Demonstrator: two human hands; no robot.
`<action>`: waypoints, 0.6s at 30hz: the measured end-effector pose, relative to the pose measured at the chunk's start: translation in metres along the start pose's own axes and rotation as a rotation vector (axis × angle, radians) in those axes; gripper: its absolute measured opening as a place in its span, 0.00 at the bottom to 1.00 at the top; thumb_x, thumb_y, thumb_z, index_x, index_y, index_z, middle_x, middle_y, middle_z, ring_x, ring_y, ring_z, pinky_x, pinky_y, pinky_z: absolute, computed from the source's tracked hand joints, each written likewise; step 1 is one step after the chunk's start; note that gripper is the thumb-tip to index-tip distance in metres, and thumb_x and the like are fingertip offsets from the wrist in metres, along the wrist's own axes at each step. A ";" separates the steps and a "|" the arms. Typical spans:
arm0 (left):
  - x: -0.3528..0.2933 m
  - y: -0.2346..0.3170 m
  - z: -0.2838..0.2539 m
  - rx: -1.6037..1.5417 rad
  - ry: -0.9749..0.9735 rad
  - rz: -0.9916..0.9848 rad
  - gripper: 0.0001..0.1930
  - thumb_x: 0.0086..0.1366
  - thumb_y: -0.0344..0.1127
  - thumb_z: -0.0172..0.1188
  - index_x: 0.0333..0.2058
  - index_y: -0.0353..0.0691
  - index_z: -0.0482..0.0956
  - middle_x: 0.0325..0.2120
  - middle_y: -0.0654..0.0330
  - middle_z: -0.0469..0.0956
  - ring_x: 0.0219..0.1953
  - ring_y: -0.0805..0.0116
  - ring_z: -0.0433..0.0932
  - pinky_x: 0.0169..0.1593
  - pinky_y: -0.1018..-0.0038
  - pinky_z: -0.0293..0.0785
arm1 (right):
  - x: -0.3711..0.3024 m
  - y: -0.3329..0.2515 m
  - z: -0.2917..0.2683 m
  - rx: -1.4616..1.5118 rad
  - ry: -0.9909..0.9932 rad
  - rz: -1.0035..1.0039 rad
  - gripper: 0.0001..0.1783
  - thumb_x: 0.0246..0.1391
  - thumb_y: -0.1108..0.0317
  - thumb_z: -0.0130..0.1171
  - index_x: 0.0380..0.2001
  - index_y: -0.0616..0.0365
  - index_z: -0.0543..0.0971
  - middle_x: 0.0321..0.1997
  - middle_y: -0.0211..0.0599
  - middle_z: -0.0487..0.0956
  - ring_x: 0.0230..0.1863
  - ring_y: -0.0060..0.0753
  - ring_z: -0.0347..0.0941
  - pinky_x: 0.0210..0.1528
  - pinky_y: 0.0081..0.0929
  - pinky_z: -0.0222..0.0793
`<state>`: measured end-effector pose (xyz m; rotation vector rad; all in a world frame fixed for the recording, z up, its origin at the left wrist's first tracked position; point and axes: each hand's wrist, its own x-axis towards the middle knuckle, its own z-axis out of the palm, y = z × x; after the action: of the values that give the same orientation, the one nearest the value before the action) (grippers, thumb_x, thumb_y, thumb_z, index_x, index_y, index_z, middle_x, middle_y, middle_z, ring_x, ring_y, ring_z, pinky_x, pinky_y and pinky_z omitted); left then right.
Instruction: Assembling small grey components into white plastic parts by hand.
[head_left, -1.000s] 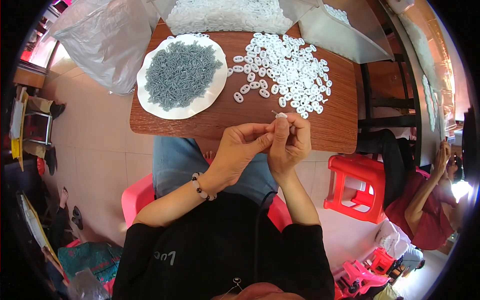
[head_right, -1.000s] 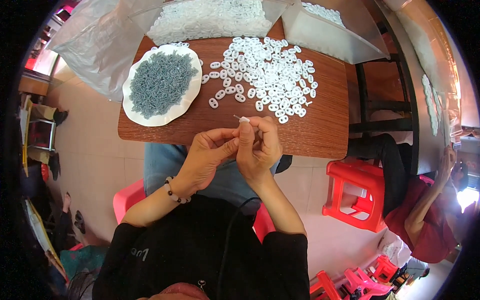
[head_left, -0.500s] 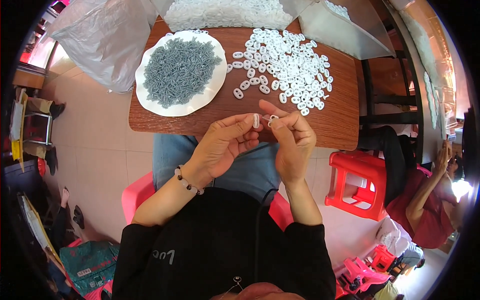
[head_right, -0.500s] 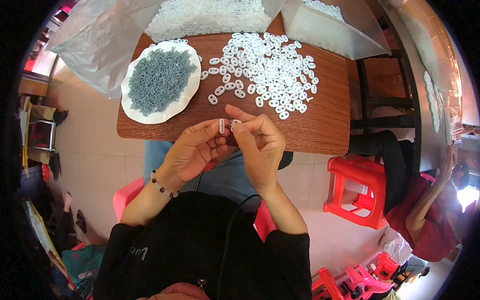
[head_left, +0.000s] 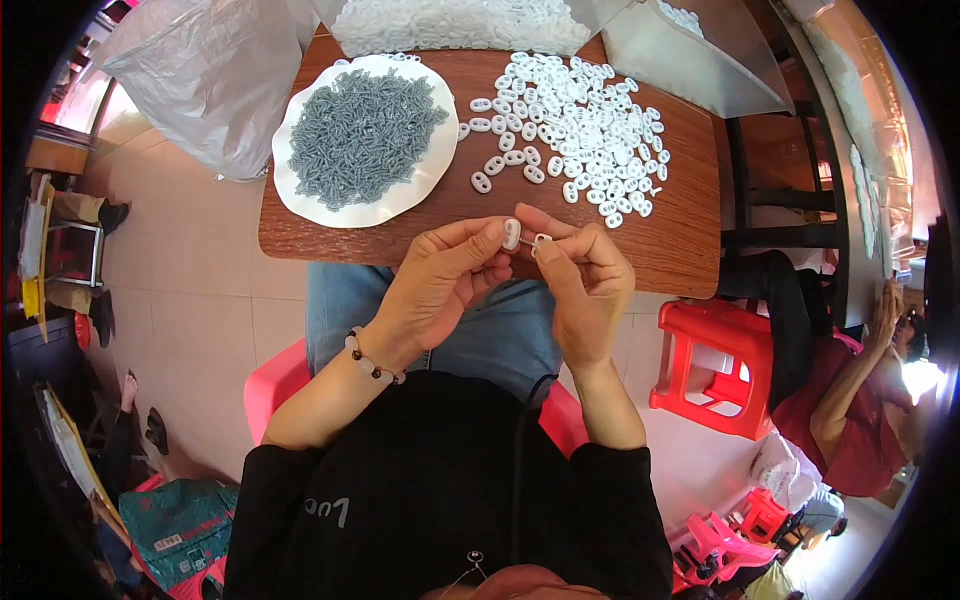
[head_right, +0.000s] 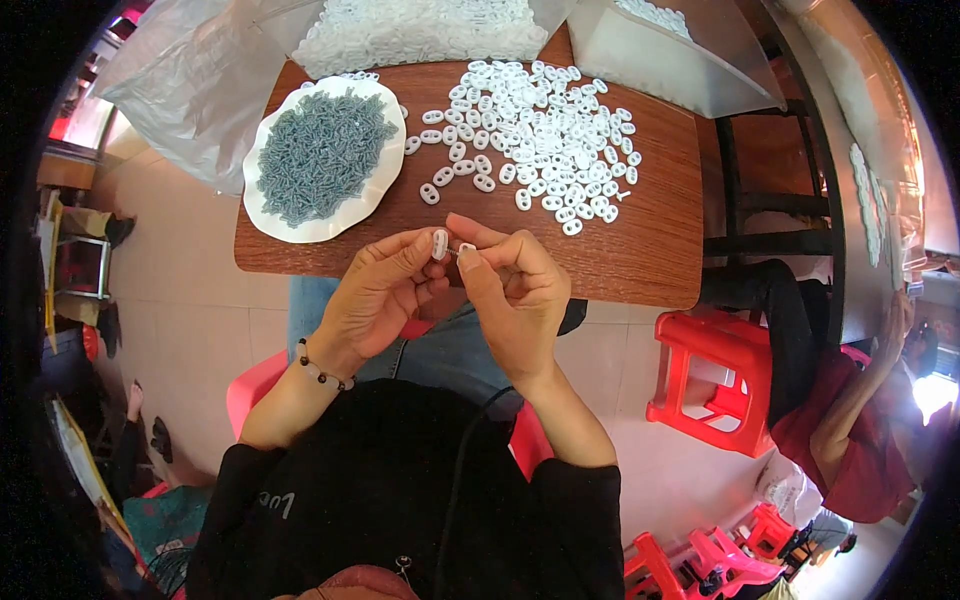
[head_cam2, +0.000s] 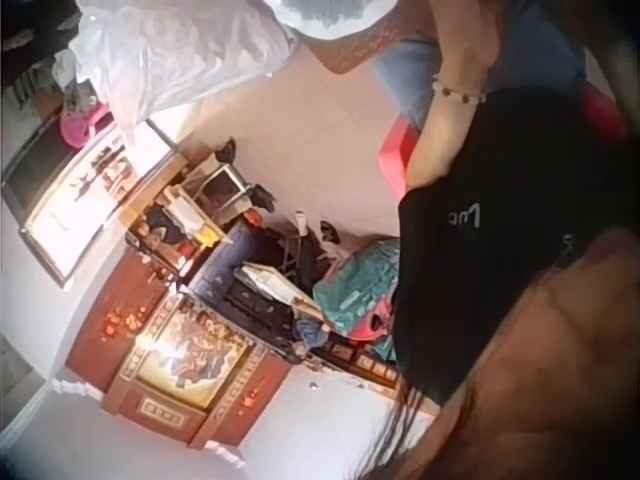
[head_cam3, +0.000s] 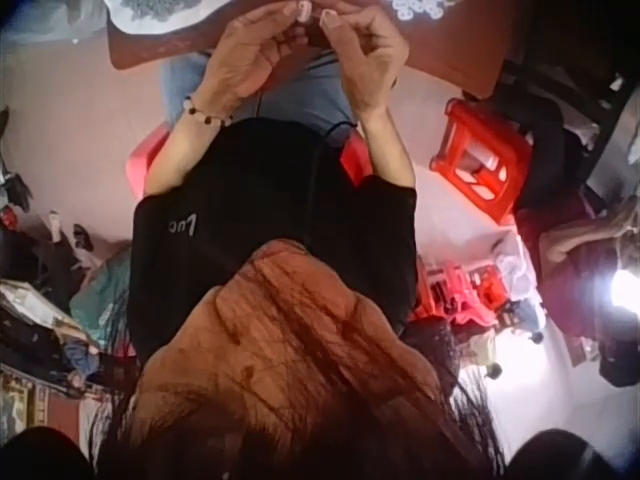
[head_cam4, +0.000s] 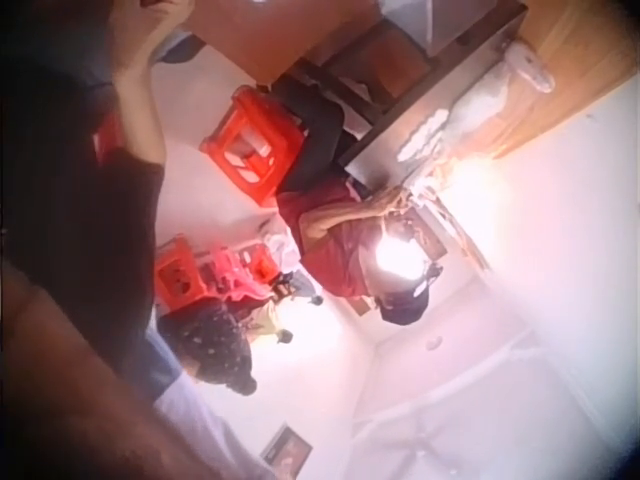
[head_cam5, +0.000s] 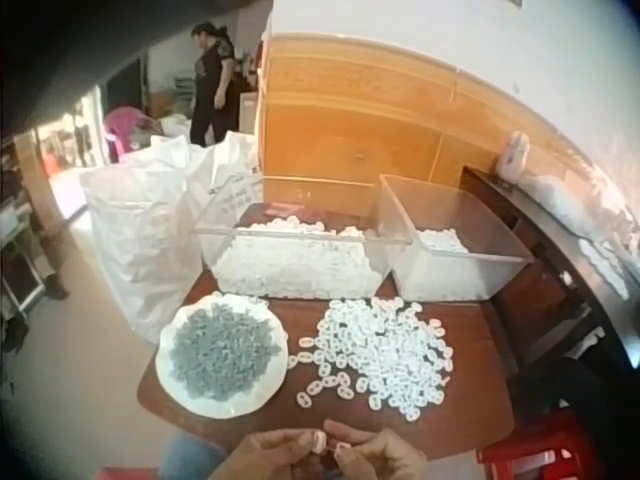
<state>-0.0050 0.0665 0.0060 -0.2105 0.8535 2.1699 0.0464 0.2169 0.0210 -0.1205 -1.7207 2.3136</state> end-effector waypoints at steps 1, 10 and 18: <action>0.000 0.000 0.000 -0.001 0.000 -0.001 0.12 0.67 0.37 0.57 0.45 0.39 0.79 0.36 0.66 0.79 0.36 0.79 0.75 0.42 0.80 0.74 | 0.000 0.000 0.000 0.000 0.000 0.001 0.03 0.58 0.78 0.52 0.29 0.65 0.72 0.51 0.62 0.75 0.46 0.35 0.77 0.52 0.33 0.73; -0.001 0.000 0.001 0.003 -0.013 0.008 0.12 0.66 0.37 0.58 0.45 0.38 0.79 0.36 0.66 0.79 0.36 0.79 0.74 0.43 0.79 0.73 | 0.000 -0.001 0.003 -0.019 0.006 -0.002 0.03 0.58 0.79 0.52 0.29 0.66 0.72 0.51 0.62 0.75 0.46 0.33 0.76 0.52 0.32 0.73; 0.000 -0.001 -0.001 0.001 0.020 0.030 0.12 0.66 0.36 0.58 0.45 0.37 0.79 0.36 0.65 0.80 0.35 0.78 0.75 0.42 0.80 0.73 | -0.001 0.000 0.004 -0.069 0.002 -0.004 0.03 0.58 0.79 0.52 0.29 0.65 0.72 0.51 0.61 0.75 0.45 0.29 0.76 0.51 0.26 0.72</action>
<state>-0.0041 0.0668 0.0049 -0.2208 0.8739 2.1986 0.0463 0.2131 0.0219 -0.1323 -1.7980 2.2511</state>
